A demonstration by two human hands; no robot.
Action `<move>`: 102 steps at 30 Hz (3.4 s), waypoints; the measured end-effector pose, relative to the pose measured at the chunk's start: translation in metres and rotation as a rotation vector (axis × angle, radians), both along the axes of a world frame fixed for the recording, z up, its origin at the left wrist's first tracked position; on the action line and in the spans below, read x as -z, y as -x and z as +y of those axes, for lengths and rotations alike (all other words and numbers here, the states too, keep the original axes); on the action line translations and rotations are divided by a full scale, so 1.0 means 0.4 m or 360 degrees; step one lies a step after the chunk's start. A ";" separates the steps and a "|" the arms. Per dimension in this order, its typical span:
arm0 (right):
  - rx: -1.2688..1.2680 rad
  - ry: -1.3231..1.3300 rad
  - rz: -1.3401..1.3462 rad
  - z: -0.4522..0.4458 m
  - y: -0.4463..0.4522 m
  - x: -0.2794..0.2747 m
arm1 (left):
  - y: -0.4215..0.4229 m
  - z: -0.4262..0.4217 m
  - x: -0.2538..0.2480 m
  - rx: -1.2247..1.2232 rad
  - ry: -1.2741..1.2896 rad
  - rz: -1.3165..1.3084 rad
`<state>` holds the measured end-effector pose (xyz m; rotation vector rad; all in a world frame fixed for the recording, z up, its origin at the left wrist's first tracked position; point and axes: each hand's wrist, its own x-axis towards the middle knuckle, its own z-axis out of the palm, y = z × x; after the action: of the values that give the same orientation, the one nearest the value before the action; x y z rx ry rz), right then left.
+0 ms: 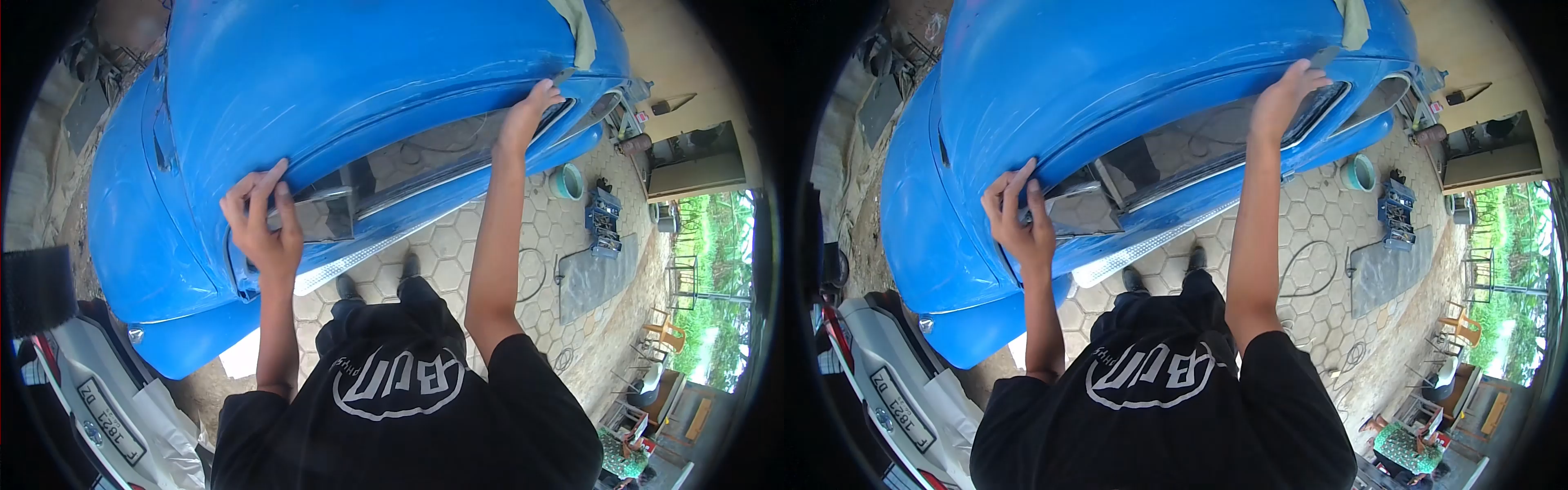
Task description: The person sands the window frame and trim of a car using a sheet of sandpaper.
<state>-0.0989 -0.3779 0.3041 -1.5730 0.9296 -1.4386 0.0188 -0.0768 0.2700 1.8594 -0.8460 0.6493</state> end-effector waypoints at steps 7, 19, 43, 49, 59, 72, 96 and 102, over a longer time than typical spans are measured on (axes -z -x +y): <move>-0.0104 0.0090 0.0127 -0.018 0.032 0.017 | 0.066 -0.099 -0.029 -0.0387 -0.0208 -0.0143; 0.0277 0.0465 0.0501 -0.529 0.318 0.219 | 0.242 -0.514 -0.074 -0.0443 -0.0326 -0.0533; 0.0596 0.1071 0.0197 -0.625 0.388 0.280 | 0.254 -0.845 -0.012 -0.0758 -0.0146 -0.1209; 0.0457 0.0946 0.0027 -0.630 0.412 0.410 | 0.252 -0.847 -0.009 -0.0763 -0.0122 -0.1224; 0.0305 0.1086 -0.0136 -0.659 0.362 0.286 | 0.246 -0.853 -0.006 -0.0798 -0.0081 -0.1279; 0.0148 0.1027 -0.0148 -0.668 0.380 0.266 | 0.245 -0.866 -0.019 -0.0786 0.0022 -0.1272; 0.0146 0.0384 0.0067 -0.626 0.475 0.552 | 0.219 -0.859 -0.001 -0.0764 0.0108 -0.1377; 0.0085 0.0275 0.0716 -0.575 0.527 0.756 | 0.215 -0.858 0.005 -0.0739 0.0172 -0.1290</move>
<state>-0.3096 -0.6078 0.0017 -2.0670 1.1315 -1.2482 -0.0670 -0.4199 0.2679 1.6909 -0.8390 1.7762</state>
